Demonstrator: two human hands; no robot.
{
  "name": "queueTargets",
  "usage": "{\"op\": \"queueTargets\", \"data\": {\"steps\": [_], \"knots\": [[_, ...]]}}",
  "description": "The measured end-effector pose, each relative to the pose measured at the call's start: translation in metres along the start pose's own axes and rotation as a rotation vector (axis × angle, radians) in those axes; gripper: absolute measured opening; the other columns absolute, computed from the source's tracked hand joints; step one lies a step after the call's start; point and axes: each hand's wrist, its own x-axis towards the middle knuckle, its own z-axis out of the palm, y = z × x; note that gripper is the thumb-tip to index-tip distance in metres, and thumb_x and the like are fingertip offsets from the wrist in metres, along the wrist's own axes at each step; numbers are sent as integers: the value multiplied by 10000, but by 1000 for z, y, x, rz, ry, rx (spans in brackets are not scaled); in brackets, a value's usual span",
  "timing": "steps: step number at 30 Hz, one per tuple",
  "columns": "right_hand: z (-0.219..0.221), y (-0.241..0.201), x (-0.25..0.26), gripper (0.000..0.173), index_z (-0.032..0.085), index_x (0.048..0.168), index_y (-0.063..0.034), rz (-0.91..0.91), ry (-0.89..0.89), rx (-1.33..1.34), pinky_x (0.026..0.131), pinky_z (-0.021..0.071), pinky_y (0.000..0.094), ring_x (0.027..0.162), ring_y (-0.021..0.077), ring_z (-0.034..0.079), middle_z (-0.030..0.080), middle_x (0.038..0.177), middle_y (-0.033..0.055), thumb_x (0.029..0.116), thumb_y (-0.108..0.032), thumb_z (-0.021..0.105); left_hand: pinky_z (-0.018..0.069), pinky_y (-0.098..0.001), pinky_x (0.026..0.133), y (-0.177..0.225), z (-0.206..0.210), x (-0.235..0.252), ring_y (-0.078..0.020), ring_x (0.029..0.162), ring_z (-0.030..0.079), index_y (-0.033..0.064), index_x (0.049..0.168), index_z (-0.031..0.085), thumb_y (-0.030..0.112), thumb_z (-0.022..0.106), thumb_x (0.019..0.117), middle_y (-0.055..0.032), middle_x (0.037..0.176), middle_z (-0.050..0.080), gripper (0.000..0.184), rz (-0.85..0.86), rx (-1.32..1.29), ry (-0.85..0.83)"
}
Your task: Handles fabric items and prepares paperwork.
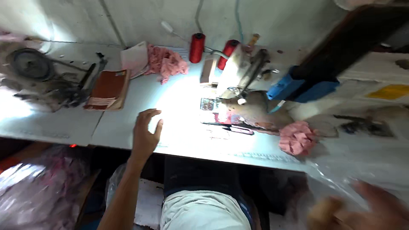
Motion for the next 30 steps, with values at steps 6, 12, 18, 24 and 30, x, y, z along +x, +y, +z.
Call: {"op": "queueTargets", "data": {"steps": [6, 12, 18, 24, 30], "knots": [[92, -30, 14, 265, 683, 1199, -97, 37, -108, 159, 1057, 460, 405, 1153, 212, 621, 711, 1121, 81, 996, -188, 539, 518, -420, 1015, 0, 26, -3, -259, 1267, 588, 39, 1282, 673, 248, 628, 980, -178, 1352, 621, 370, 23, 1, -29], [115, -8, 21, 293, 739, 1194, -93, 196, -201, 97, 978, 509, 464, 1109, 250, 648, 728, 1146, 76, 966, -147, 562, 527, -381, 1004, -1, 44, -10, -257, 1187, 628, 7, 1213, 703, 216, 635, 956, -204, 1288, 637, 338, -13, 11, -62], [151, -20, 19, 291, 758, 1133, -32, 70, -247, 174, 967, 496, 483, 1060, 323, 663, 734, 1094, 160, 975, -158, 548, 484, -477, 1077, -16, 33, 61, -316, 1258, 604, 27, 1229, 701, 197, 652, 975, -172, 1296, 662, 310, 16, 160, -55], [156, -22, 13, 307, 759, 1062, 20, 57, -184, 96, 923, 486, 461, 954, 356, 659, 727, 978, 201, 977, -173, 536, 394, -599, 1134, -93, 7, 166, -461, 1407, 440, 4, 1411, 557, 201, 678, 927, -256, 1505, 486, 536, -163, 429, -57], [158, -22, 12, 317, 758, 1056, 15, 83, -167, 73, 911, 495, 442, 955, 333, 662, 733, 976, 178, 975, -200, 540, 454, -678, 1007, -133, 10, 213, -475, 1263, 577, 31, 1390, 585, 327, 646, 977, -259, 1370, 602, 511, -210, 580, -207]]}}
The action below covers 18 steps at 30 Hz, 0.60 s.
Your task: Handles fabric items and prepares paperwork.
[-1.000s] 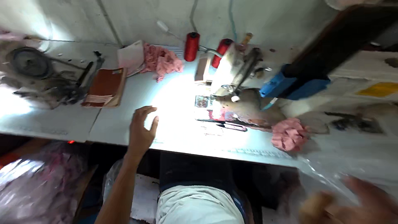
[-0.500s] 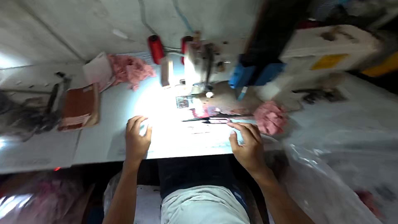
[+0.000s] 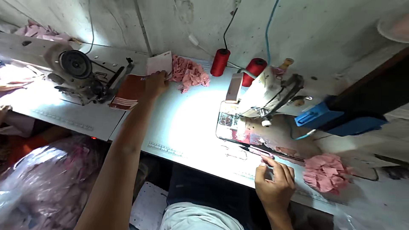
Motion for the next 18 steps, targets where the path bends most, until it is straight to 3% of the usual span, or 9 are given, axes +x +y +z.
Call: {"op": "queueTargets", "data": {"steps": [2, 4, 6, 9, 13, 14, 16, 18], "knots": [[-1, 1, -2, 316, 767, 1053, 4, 15, 12, -6, 900, 504, 440, 949, 322, 666, 737, 968, 163, 971, -201, 541, 478, -691, 967, 0, -3, 5, -485, 1161, 636, -9, 1251, 662, 298, 549, 1045, -283, 1210, 672, 386, -16, -91, -9], [1, 0, -2, 315, 773, 1046, -3, 24, 30, -10, 902, 505, 436, 941, 312, 669, 738, 957, 155, 968, -203, 541, 464, -701, 960, -1, -12, 9, -500, 1117, 647, -56, 1169, 667, 309, 496, 1073, -307, 1139, 680, 414, -50, -205, 48], [2, 0, -3, 320, 774, 1045, -11, 28, 33, -21, 905, 511, 436, 942, 302, 675, 741, 957, 147, 966, -216, 542, 467, -684, 956, -7, -19, 16, -459, 1083, 662, -48, 1131, 678, 362, 515, 1066, -279, 1102, 696, 446, -78, -340, 140], [3, -1, -3, 314, 768, 1041, -1, 27, 18, -6, 892, 514, 445, 940, 311, 676, 739, 955, 157, 961, -210, 548, 522, -545, 969, -8, -37, 14, -307, 1034, 704, 5, 1182, 707, 366, 513, 1064, -199, 1098, 729, 427, -83, -516, 358], [1, -1, -4, 304, 765, 1055, -8, 22, 0, -4, 885, 511, 437, 942, 314, 672, 738, 962, 159, 975, -207, 550, 564, -358, 791, 2, -64, -15, -120, 799, 690, 53, 1052, 723, 434, 526, 1059, -71, 895, 729, 429, 54, -532, 641], [1, -1, -4, 303, 766, 1056, -9, 24, -1, -4, 885, 509, 434, 941, 316, 671, 738, 963, 160, 975, -205, 550, 553, -368, 783, 11, -75, -36, -140, 797, 688, 45, 1028, 721, 435, 519, 1065, -81, 884, 726, 440, 84, -454, 663], [1, -3, -4, 298, 765, 1060, -6, 33, -9, -8, 890, 508, 433, 947, 318, 673, 740, 973, 162, 975, -198, 555, 535, -474, 831, 33, -92, -95, -284, 906, 695, -9, 1026, 706, 360, 497, 1082, -179, 977, 718, 428, 138, -237, 623], [0, -4, -4, 294, 761, 1069, 1, 34, -18, -9, 884, 507, 444, 944, 325, 674, 737, 975, 172, 981, -195, 560, 550, -537, 833, 52, -89, -160, -377, 968, 698, -34, 1011, 720, 244, 565, 1055, -233, 1039, 712, 321, 233, -145, 549]]}}
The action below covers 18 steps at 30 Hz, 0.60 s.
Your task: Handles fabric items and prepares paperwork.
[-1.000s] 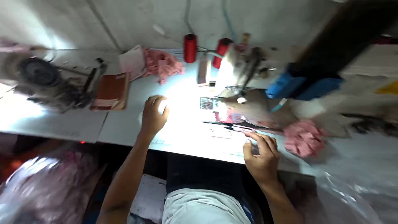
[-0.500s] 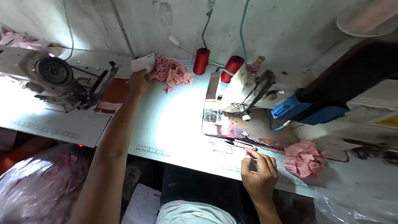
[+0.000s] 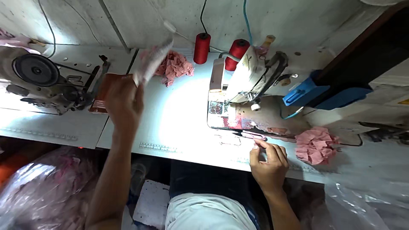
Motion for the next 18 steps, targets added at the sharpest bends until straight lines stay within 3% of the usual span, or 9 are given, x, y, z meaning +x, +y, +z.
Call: {"op": "queueTargets", "data": {"steps": [1, 3, 4, 6, 10, 12, 15, 18], "knots": [[0, 0, 0, 293, 761, 1072, 1, 1, -6, 2, 882, 505, 444, 943, 330, 671, 734, 974, 177, 983, -195, 562, 563, -534, 833, 16, -5, -30, -382, 970, 701, -42, 974, 730, 215, 608, 1027, -237, 1039, 718, 289, 26, -39, -65], [-1, 0, 0, 287, 760, 1078, -6, 3, -23, -4, 889, 507, 436, 952, 328, 670, 733, 974, 174, 987, -201, 570, 582, -429, 734, 40, 0, -89, -266, 828, 694, 1, 825, 722, 262, 708, 969, -144, 887, 710, 299, -24, -193, -190], [-1, 1, 0, 284, 758, 1085, -10, 2, -35, -4, 891, 505, 437, 958, 326, 668, 731, 976, 174, 989, -203, 573, 557, -352, 648, 49, 8, -114, -173, 715, 653, 38, 764, 709, 309, 749, 933, -74, 777, 675, 322, -101, -310, -248], [0, 2, 1, 278, 757, 1095, -14, -2, -58, 3, 896, 506, 448, 968, 334, 670, 728, 983, 184, 992, -206, 583, 486, -228, 600, 65, 14, -145, -40, 640, 563, 89, 733, 709, 347, 784, 902, 33, 701, 609, 317, -319, -561, -350], [-1, 2, -1, 281, 745, 1154, -29, 10, -91, 3, 915, 499, 481, 997, 353, 669, 722, 1023, 196, 996, -196, 583, 496, -213, 566, 72, -5, -145, -29, 622, 563, 113, 822, 705, 293, 667, 1007, 48, 753, 626, 262, -670, -887, -379], [-1, 3, -1, 282, 737, 1173, -33, 17, -91, 3, 925, 496, 478, 1002, 346, 668, 722, 1034, 189, 1003, -195, 581, 543, -223, 595, 70, -11, -141, -36, 661, 620, 146, 928, 750, 307, 586, 1052, 46, 821, 688, 261, -846, -1104, -378], [-1, 4, -2, 279, 731, 1188, -35, 38, -87, 6, 929, 494, 478, 1024, 347, 666, 721, 1054, 190, 1003, -187, 587, 561, -228, 549, 70, -20, -137, -55, 618, 651, 155, 1000, 741, 324, 470, 1085, 5, 800, 722, 331, -1039, -1338, -383], [-2, 4, -2, 280, 723, 1203, -38, 43, -96, 15, 937, 495, 494, 1043, 352, 668, 723, 1079, 191, 1011, -190, 588, 598, -266, 621, 65, -25, -140, -87, 760, 706, 165, 1135, 698, 338, 361, 1104, -15, 969, 745, 380, -1120, -1493, -356]]}}
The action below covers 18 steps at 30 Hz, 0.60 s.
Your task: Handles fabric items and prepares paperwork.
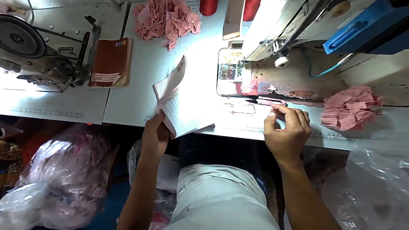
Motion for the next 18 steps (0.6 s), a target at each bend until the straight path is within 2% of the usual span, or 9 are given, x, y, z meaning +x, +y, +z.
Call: {"op": "queueTargets", "data": {"steps": [1, 4, 5, 8, 10, 12, 14, 16, 18], "knots": [[0, 0, 1, 282, 721, 1207, -38, -3, -1, 6, 931, 496, 495, 1038, 353, 668, 722, 1076, 193, 1013, -190, 583, 608, -279, 662, 0, -3, -1, -99, 821, 718, 171, 1184, 685, 355, 351, 1107, -20, 1030, 746, 389, 5, -54, -27], [-1, -1, 1, 280, 717, 1216, -45, -6, -2, 13, 924, 495, 503, 1030, 357, 664, 714, 1069, 200, 1022, -191, 577, 624, -308, 744, -4, -9, -3, -117, 918, 732, 203, 1211, 692, 391, 363, 1108, -14, 1090, 752, 393, 41, -202, -75], [0, 0, 1, 280, 717, 1217, -47, -5, 0, 15, 928, 494, 502, 1033, 354, 663, 712, 1070, 199, 1023, -195, 579, 619, -340, 824, -5, -12, -4, -137, 1009, 722, 215, 1253, 677, 396, 386, 1100, -18, 1155, 738, 375, 52, -257, -107], [1, 2, 2, 282, 719, 1213, -40, -12, 13, 12, 930, 499, 489, 1029, 349, 667, 718, 1060, 194, 1021, -197, 582, 591, -424, 941, -6, -16, -10, -203, 1133, 692, 186, 1317, 614, 385, 357, 1108, -62, 1242, 702, 387, 126, -395, -61], [2, 2, 2, 284, 721, 1200, -28, -18, 23, 12, 927, 501, 488, 1014, 349, 673, 723, 1045, 198, 1019, -196, 581, 584, -433, 960, -6, -22, -15, -206, 1133, 695, 161, 1306, 627, 364, 376, 1108, -72, 1222, 712, 379, 187, -425, 2], [2, 2, 3, 286, 720, 1199, -15, -24, 30, 31, 939, 497, 483, 1011, 352, 673, 723, 1041, 206, 1014, -181, 577, 609, -396, 918, -9, -28, -18, -183, 1067, 720, 146, 1280, 635, 311, 410, 1108, -61, 1168, 730, 328, 266, -299, 144], [0, 1, 3, 290, 714, 1205, -7, -26, 35, 40, 950, 493, 478, 1014, 348, 672, 723, 1035, 207, 1008, -176, 585, 636, -374, 854, -14, -36, -22, -163, 961, 741, 149, 1249, 628, 193, 478, 1089, -43, 1088, 735, 224, 368, -145, 289], [-3, -6, 3, 314, 700, 1227, -14, -20, 15, 24, 979, 456, 505, 1036, 354, 661, 726, 1055, 195, 1004, -203, 586, 643, -379, 833, -17, -43, -29, -167, 914, 748, 158, 1244, 593, 112, 527, 1056, -40, 1060, 728, 205, 440, -95, 335], [-4, -29, 3, 365, 675, 1262, -14, -26, -52, 44, 989, 425, 551, 1064, 382, 639, 714, 1097, 201, 999, -250, 585, 652, -392, 798, -19, -49, -36, -178, 865, 759, 155, 1165, 603, 90, 544, 1030, -49, 1004, 744, 160, 446, -101, 362]]}}
